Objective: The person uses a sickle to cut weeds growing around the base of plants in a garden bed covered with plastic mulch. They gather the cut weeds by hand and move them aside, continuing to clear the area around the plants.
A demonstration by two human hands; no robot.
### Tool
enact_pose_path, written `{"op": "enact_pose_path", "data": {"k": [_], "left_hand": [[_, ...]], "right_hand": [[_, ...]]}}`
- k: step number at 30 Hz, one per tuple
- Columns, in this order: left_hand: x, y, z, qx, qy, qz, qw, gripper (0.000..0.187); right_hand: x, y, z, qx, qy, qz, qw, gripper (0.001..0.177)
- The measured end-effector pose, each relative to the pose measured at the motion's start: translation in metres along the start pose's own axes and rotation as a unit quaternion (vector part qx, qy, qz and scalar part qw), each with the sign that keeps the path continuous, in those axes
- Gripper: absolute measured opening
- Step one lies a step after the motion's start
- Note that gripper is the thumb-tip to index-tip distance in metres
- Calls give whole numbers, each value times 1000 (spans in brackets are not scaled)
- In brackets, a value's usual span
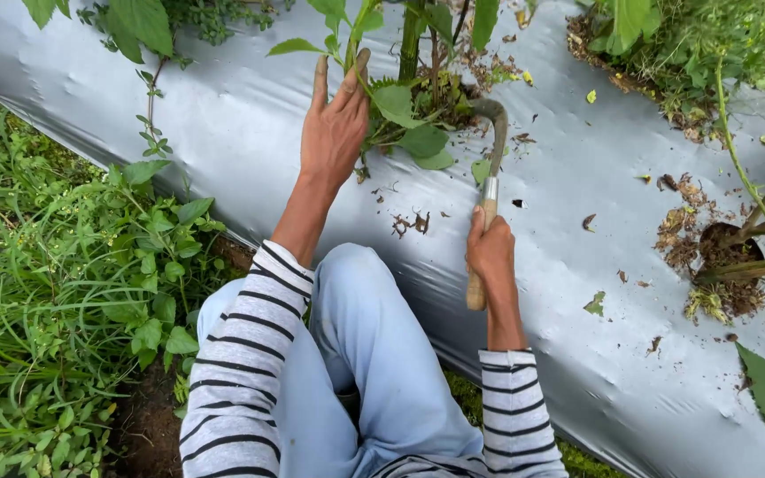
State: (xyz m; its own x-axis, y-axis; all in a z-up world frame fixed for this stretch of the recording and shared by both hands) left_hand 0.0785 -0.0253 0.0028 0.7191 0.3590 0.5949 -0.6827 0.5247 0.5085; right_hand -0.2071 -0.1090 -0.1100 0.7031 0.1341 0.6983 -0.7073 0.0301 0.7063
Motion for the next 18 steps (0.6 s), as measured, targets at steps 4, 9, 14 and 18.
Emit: {"op": "enact_pose_path", "data": {"k": [4, 9, 14, 18], "left_hand": [[-4, -11, 1, 25, -6, -4, 1000, 51], [-8, -10, 0, 31, -1, 3, 1000, 59], [-8, -12, 0, 27, 11, -2, 1000, 60], [-8, -24, -1, 41, 22, 8, 999, 65]], "right_hand": [[36, 16, -14, 58, -96, 121, 986, 49], [21, 4, -8, -32, -29, 172, 984, 47], [36, 14, 35, 43, -35, 107, 993, 50], [42, 25, 52, 104, -64, 91, 988, 50]]}}
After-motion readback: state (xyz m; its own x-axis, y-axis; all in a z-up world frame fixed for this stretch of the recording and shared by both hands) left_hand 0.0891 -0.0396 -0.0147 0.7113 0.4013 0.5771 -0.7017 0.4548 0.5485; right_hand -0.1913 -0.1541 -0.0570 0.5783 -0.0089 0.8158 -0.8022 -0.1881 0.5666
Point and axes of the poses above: each hand's wrist, its own z-axis towards the middle knuckle, its own y-axis out of the back of the hand, x = y × z, the point moved 3 cm from there along z, towards the middle knuckle, and after that the axes turned 14 degrees about -x, right-handed, at the moved point
